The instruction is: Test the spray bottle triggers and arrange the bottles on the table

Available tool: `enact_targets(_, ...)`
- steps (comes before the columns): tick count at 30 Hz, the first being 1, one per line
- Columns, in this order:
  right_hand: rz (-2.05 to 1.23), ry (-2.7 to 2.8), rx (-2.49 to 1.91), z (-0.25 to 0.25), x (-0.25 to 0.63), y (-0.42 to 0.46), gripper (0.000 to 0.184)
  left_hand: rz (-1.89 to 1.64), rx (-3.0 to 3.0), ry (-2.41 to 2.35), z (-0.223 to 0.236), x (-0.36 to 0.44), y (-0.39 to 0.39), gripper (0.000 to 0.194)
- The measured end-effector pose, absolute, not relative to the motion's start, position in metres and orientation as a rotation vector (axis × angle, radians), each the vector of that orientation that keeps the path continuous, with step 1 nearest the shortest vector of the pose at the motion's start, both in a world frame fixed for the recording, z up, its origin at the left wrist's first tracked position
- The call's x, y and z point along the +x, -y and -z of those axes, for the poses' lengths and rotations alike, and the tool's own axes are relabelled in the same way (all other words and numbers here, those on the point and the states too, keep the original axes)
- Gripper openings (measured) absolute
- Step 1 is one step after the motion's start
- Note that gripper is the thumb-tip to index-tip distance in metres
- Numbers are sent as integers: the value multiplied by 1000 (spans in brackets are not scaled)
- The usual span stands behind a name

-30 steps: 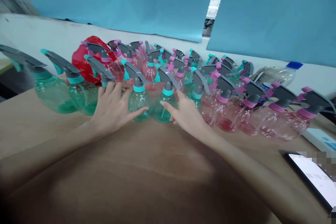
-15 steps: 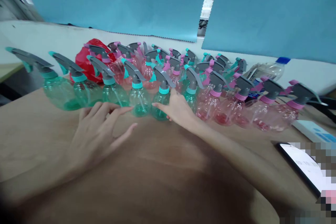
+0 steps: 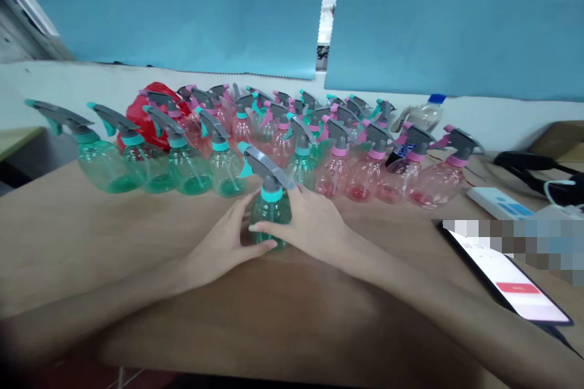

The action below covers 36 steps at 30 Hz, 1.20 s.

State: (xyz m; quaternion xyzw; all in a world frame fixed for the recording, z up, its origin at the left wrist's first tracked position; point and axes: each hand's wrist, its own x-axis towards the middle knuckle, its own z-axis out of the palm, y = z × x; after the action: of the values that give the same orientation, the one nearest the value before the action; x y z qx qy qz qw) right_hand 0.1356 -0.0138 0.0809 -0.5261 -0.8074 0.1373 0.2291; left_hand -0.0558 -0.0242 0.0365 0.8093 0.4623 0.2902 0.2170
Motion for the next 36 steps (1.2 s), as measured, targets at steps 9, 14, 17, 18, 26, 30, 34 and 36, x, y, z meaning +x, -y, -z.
enact_targets(9,-666,2072,-1135,-82,210,29,53,-685,2214,-865,-34,1,28,78)
enact_targets(14,-657,1901,-1187,-82,225,36,47,-646,2280,-701,-29,30,16,85)
enact_targets(17,-573,1828,-1223,-79,228,34,31,-602,2287,-668,-25,42,7,84)
enact_targets(18,-568,1806,-1222,-78,229,33,26,-591,2291,-676,-24,44,5,86)
enact_targets(26,-536,1825,-1255,-81,231,23,21,-488,2404,-787,-16,37,4,95)
enact_targets(30,-456,1859,-1163,-77,234,17,20,-374,2525,-886,-13,21,3,90)
enact_targets(34,-419,1888,-1170,-75,235,14,18,-300,2650,-970,-9,6,-2,82)
enact_targets(36,-440,1903,-1212,-76,235,13,19,-287,2699,-1017,-7,1,-7,79)
